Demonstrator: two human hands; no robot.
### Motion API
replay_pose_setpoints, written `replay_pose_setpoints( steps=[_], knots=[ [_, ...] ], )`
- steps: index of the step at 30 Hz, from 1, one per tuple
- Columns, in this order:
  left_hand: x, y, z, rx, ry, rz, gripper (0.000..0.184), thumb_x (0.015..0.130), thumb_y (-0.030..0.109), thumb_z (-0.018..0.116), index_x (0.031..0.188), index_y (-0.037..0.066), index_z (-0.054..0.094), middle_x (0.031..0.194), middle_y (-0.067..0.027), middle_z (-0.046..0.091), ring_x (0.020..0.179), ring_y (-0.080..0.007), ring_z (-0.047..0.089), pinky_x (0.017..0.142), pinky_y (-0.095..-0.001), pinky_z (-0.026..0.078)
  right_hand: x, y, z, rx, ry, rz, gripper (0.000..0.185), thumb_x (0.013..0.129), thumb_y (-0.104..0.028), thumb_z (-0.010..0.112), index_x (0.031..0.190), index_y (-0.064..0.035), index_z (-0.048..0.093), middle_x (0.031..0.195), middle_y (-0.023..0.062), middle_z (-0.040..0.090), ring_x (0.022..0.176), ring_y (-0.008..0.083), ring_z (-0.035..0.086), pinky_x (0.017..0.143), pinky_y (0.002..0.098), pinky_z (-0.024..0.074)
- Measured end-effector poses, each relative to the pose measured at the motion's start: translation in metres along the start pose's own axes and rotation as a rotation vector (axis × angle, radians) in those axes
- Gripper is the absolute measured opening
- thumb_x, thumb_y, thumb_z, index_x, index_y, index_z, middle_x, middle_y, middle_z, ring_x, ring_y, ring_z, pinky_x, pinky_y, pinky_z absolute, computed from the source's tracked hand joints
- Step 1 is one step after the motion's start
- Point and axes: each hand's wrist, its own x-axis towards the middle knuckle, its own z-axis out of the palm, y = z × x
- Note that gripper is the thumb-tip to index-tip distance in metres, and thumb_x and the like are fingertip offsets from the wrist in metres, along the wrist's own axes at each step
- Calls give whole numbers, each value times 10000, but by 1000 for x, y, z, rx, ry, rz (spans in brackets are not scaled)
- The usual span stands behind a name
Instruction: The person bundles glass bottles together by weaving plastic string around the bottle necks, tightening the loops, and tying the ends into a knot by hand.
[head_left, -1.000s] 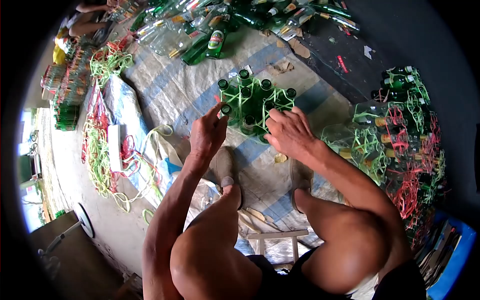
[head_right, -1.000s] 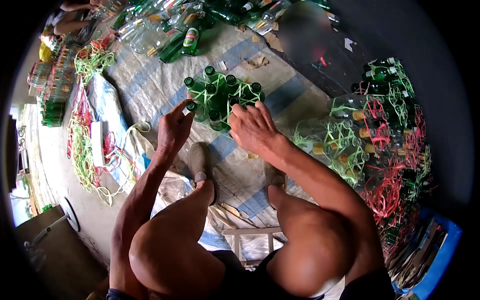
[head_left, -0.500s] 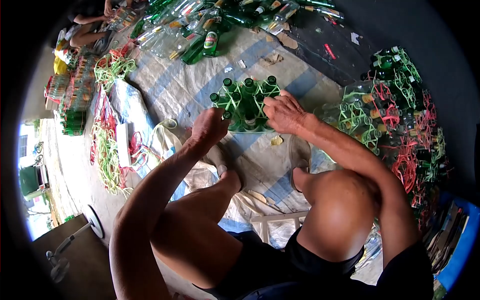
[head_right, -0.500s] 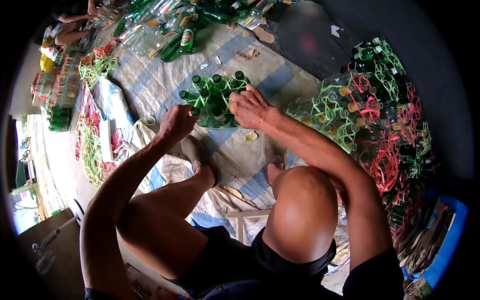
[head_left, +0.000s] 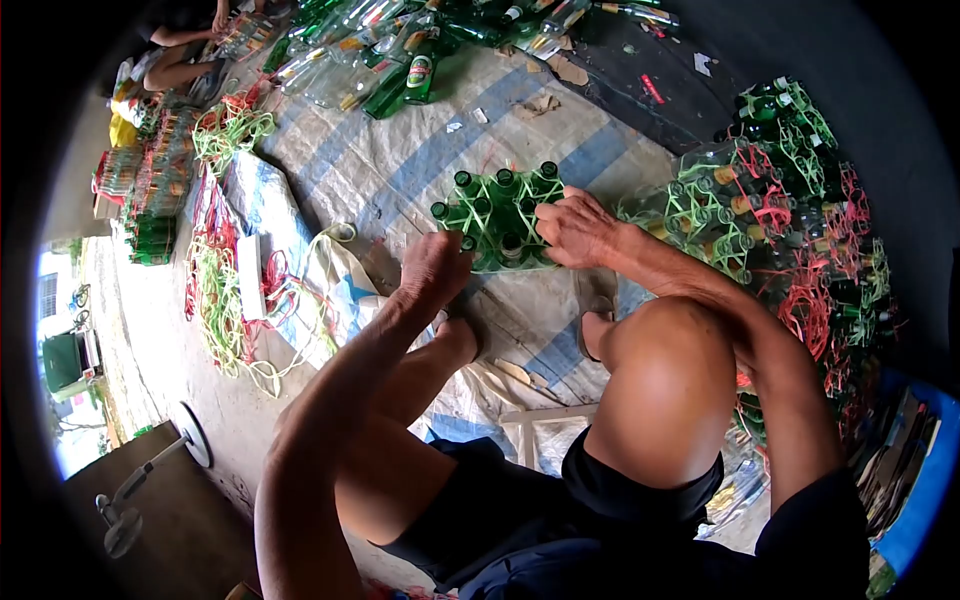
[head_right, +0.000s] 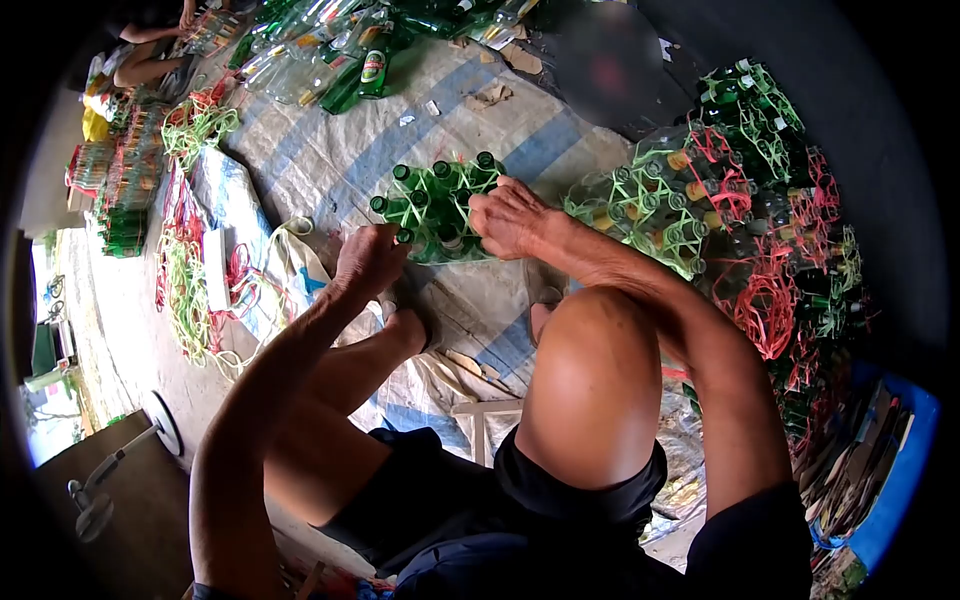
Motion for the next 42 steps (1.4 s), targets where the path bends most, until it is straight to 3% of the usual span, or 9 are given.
replay_pose_setpoints(
  steps=[9,11,19,24,28,29,31,34,42],
  knots=[
    [-23,18,19,67,112,-18,227,874,253,737,972,49,718,835,-231,723,830,-454,716,737,-558,569,-20,-5,-14,47,24,-53,215,715,-260,771,811,-93,675,883,90,616,868,316,691,875,459,502],
    [-33,22,23,63,116,-43,210,878,242,729,954,46,719,840,-230,723,838,-452,716,742,-558,569,-20,-6,-33,154,44,-25,250,754,-245,787,899,-72,680,922,114,640,894,361,691,755,487,559],
    [-37,38,38,40,257,-199,182,883,223,697,955,57,722,909,-239,736,901,-461,718,812,-569,565,-63,-27,-177,188,206,438,229,896,-246,731,1037,-65,741,1015,176,707,950,388,720,816,477,576],
    [-46,48,41,-52,298,-268,198,890,222,686,992,55,714,958,-246,743,941,-485,707,826,-578,560,-94,-117,-269,231,292,593,254,900,-222,768,1051,-21,726,962,153,710,887,339,731,751,443,573],
    [-45,51,40,-122,301,-309,218,897,229,685,1026,54,709,984,-241,747,964,-487,704,836,-579,559,-102,-161,-237,321,417,461,172,932,-212,757,972,-53,706,882,101,644,782,311,696,692,444,566],
    [-45,51,41,-122,297,-318,230,899,232,685,1046,56,708,993,-239,748,972,-483,705,841,-576,560,-105,-169,-229,303,298,534,161,924,-161,739,1015,-30,718,913,123,663,779,338,679,692,431,543],
    [-47,50,45,-123,290,-333,260,903,238,686,1093,62,702,1012,-237,749,990,-473,708,853,-568,562,-105,-170,-223,130,336,392,167,922,-164,738,1018,-29,718,931,129,655,814,364,671,729,450,540],
    [-48,49,51,-137,286,-356,373,913,248,692,1248,85,674,1049,-230,750,1029,-449,714,879,-552,565,-100,-164,-222,253,365,504,179,917,-171,743,1020,-27,717,937,142,643,851,371,665,761,463,530],
    [-62,67,68,-343,444,-445,495,953,245,686,1412,94,576,1131,-303,728,1054,-492,701,900,-557,547,-96,-161,-223,176,308,559,174,911,-161,750,1020,-28,723,906,141,649,836,376,665,748,464,527]
  ],
)
